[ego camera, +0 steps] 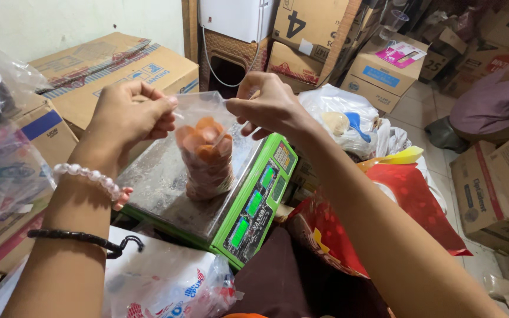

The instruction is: The person scoops dried orange slices from a large red bag into small clear plastic bags, weighs each filled bag on a digital scale, and ties the bags closed. The process is repeated for multiple bags.

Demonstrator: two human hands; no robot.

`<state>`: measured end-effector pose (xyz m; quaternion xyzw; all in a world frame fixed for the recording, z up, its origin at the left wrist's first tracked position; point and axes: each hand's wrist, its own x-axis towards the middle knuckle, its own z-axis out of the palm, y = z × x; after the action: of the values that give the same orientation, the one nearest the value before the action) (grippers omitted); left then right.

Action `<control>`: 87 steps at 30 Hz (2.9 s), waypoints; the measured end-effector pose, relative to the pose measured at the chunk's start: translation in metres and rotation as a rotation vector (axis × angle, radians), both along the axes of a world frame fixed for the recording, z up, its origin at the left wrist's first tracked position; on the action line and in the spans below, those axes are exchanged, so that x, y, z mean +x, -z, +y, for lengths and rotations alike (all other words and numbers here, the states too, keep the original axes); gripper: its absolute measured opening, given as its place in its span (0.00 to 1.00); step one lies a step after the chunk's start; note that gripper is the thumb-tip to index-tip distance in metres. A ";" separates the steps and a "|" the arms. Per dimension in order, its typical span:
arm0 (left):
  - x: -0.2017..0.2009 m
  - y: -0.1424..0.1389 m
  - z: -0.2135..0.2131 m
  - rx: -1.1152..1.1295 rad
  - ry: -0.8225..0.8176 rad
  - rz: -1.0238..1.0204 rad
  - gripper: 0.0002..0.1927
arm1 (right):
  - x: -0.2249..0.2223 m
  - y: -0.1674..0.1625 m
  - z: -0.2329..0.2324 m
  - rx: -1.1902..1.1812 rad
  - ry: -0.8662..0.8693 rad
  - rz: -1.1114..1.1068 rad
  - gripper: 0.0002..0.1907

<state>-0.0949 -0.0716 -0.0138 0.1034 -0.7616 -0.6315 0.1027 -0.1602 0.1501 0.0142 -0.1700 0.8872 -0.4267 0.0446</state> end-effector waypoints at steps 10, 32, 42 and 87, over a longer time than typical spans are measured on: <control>-0.001 -0.014 0.010 -0.308 -0.014 0.145 0.04 | -0.015 -0.016 -0.005 0.139 0.031 0.138 0.03; 0.000 -0.022 -0.010 -0.350 0.082 -0.022 0.10 | -0.015 -0.010 -0.007 0.001 -0.012 0.264 0.06; -0.004 -0.009 -0.003 -0.187 0.069 -0.016 0.07 | -0.007 -0.018 -0.002 -0.023 -0.193 0.513 0.08; -0.009 0.098 0.054 -0.305 0.113 0.741 0.52 | 0.029 0.016 -0.036 0.300 -0.538 0.705 0.14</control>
<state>-0.1044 -0.0176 -0.1114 -0.1895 -0.7625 -0.5103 0.3496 -0.1308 0.1140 -0.0020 -0.5204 0.8245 -0.1830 -0.1264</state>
